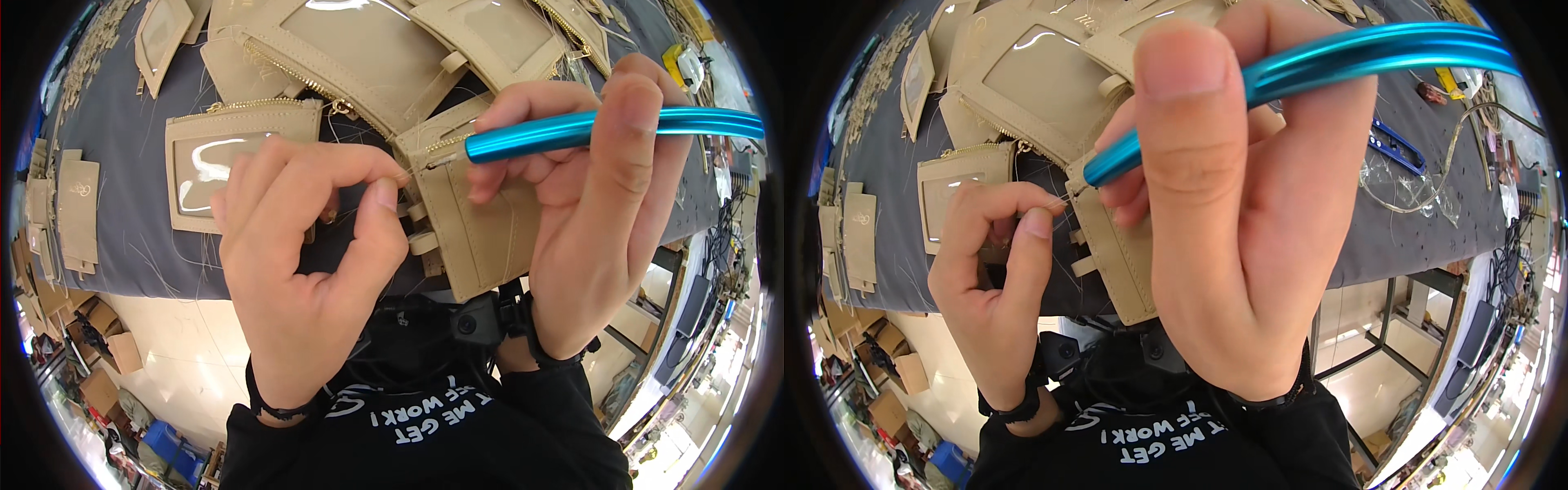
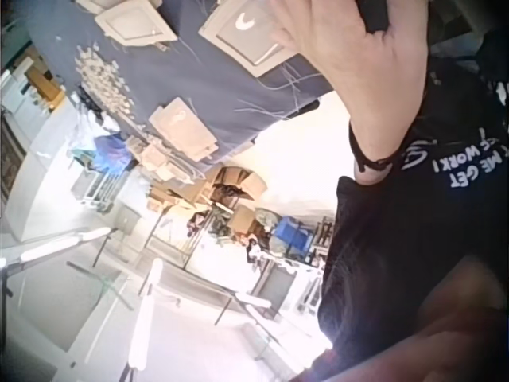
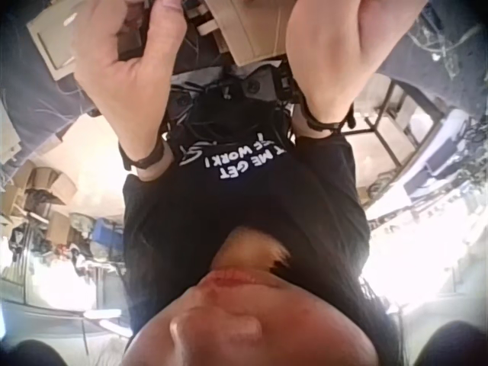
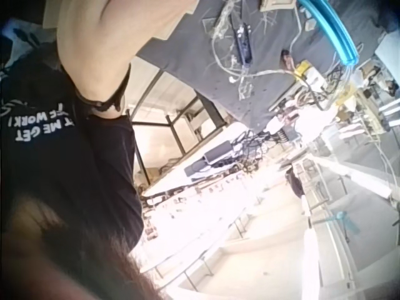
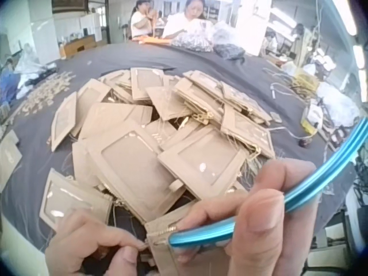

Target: The person uses a blue awl to puncture holes along the zipper edges of beige leather pouches. They repeatedly pick up pouches from a pile, align the tool, and push it through the material to create stitch holes, then place the pouches back on the table.

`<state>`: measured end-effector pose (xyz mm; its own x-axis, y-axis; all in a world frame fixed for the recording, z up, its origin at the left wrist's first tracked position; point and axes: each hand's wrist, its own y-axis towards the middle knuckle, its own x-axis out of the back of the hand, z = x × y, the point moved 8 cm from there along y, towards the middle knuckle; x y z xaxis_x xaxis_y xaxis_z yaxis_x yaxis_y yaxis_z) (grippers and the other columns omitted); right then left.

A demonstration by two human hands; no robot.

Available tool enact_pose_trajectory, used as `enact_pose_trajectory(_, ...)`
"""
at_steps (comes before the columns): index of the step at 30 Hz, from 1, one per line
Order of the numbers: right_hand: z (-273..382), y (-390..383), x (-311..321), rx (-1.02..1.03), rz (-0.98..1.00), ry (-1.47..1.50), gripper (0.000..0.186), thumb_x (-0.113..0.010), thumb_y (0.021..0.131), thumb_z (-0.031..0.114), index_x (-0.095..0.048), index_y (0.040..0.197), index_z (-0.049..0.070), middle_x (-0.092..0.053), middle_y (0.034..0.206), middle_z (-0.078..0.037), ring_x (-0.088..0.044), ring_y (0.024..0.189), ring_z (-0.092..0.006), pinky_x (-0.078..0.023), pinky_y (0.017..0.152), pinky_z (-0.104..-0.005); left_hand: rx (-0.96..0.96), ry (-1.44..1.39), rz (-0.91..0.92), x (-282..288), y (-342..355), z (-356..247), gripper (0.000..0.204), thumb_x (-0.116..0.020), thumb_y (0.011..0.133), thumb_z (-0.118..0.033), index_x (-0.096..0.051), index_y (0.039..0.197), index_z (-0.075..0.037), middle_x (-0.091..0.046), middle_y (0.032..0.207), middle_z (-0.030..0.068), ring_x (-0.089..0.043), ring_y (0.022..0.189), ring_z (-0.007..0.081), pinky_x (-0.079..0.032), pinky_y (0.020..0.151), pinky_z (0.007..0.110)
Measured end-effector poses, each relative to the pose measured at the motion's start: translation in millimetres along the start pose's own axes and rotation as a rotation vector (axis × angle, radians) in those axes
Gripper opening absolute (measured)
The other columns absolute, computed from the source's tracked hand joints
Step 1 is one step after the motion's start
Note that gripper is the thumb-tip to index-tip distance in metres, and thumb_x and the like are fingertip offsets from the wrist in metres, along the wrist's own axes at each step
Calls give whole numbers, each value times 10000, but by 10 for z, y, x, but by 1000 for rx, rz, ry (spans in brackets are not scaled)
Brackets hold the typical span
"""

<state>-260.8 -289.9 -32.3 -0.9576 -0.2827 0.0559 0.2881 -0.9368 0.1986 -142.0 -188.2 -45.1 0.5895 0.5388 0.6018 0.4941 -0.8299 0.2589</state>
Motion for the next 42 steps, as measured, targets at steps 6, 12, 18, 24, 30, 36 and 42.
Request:
enact_pose_trajectory(6,12,19,3,26,21,-37,350,-346,967,369,-337,998,21,-561,719,-206,-534,497,-185,-471,477,-251,54,-36,12,-15,2,25,39,-568,804,-26,-601,825,-28,-461,723,-21,-371,624,55,-279,574,196)
enact_pose_trajectory(12,-2,21,-4,28,30,-28,348,-342,968,364,-338,1002,18,-562,723,-208,-534,496,-186,-470,475,-252,49,-43,8,-8,-6,29,42,-563,806,-21,-599,827,-27,-455,716,-23,-364,625,54,-276,574,195)
enact_pose_trajectory(18,27,13,7,42,12,-77,361,-336,970,359,-333,1045,6,-567,737,-211,-546,504,-194,-486,479,-259,39,-49,15,-5,-14,31,50,-560,795,-16,-599,825,-26,-461,715,-20,-356,630,62,-273,583,201)
enact_pose_trajectory(24,6,23,14,39,27,-72,372,-340,967,368,-334,1044,3,-569,741,-212,-558,514,-196,-497,485,-262,22,-36,24,-2,-19,16,48,-568,780,-20,-597,818,-23,-484,732,-11,-357,634,72,-275,591,210)
enact_pose_trajectory(30,-5,31,16,34,24,-77,384,-344,965,378,-335,1045,3,-568,738,-211,-555,512,-194,-496,487,-261,6,-43,24,-7,-17,18,50,-567,771,-18,-595,813,-21,-475,731,-7,-357,633,75,-273,590,210)
enact_pose_trajectory(36,34,-10,-2,11,-48,-68,347,-333,968,372,-337,1018,29,-567,739,-203,-543,511,-198,-475,483,-274,29,-62,33,34,-56,34,129,-570,728,2,-590,851,-30,-457,754,4,-374,673,95,-297,625,214)
enact_pose_trajectory(42,-93,-2,168,-123,-169,486,241,-313,968,337,-381,976,106,-529,687,-144,-440,458,-163,-344,411,-264,-164,176,161,-32,-71,-137,625,-676,503,-75,-547,1115,-64,-400,913,61,-391,792,187,-350,729,277)
